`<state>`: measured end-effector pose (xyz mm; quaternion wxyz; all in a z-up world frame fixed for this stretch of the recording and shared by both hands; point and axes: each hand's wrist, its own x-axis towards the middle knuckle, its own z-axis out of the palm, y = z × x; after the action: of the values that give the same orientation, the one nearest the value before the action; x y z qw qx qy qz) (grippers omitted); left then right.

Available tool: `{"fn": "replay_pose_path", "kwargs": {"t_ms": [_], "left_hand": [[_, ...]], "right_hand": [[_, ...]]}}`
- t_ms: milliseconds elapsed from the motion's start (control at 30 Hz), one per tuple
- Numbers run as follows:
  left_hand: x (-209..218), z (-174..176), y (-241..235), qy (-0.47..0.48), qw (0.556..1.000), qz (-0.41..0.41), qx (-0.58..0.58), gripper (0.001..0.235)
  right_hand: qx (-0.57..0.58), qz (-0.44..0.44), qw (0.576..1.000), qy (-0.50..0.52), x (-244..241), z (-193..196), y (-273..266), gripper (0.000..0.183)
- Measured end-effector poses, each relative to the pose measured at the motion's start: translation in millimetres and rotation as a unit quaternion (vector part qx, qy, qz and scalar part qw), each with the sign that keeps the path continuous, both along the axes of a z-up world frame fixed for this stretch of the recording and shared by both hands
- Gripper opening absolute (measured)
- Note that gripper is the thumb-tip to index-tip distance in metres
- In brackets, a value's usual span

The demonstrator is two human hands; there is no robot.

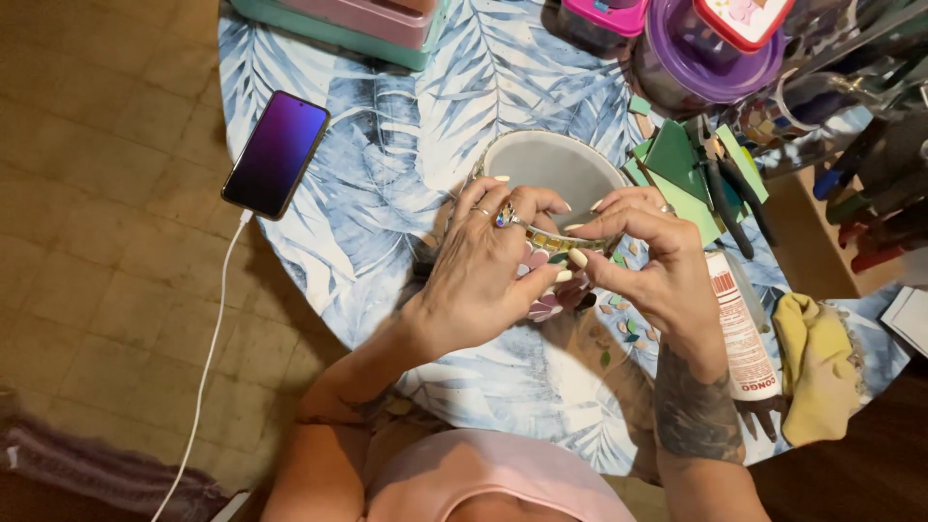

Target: Decorating a ceramic vase by adhering small mosaic tiles with glue

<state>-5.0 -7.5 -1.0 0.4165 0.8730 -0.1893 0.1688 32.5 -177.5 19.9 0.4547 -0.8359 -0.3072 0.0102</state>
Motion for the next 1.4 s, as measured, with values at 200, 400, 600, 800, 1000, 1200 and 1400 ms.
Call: {"fn": "replay_pose_path", "kwargs": {"t_ms": [200,400,600,800,1000,1200,1400], "left_hand": [[0,0,-2,0.000,1.000,0.004,0.017,0.041],[-3,9,-2,0.017,0.998,-0.009,-0.063,0.044],[-2,7,-4,0.034,0.996,-0.010,-0.078,0.044],[-4,10,-4,0.021,0.998,-0.015,-0.063,0.038],[-2,13,0,0.017,0.997,-0.057,-0.047,0.044],[-3,11,2,0.030,0.997,-0.059,-0.046,0.043],[-5,22,4,0.020,0.990,-0.074,-0.119,0.052]], "right_hand": [[-0.002,-0.004,1.000,0.003,-1,2,-2,0.014],[0.044,0.063,0.996,-0.046,6,-5,-9,0.019],[0.052,0.063,0.995,-0.051,5,-5,-12,0.020],[0.074,0.054,0.995,-0.033,-1,12,-17,0.020],[0.018,-0.028,0.997,-0.072,-24,29,-53,0.016],[-0.412,-0.148,0.897,0.059,-65,-45,-101,0.025],[-0.546,-0.203,0.809,0.077,-85,-100,-125,0.034]]}}
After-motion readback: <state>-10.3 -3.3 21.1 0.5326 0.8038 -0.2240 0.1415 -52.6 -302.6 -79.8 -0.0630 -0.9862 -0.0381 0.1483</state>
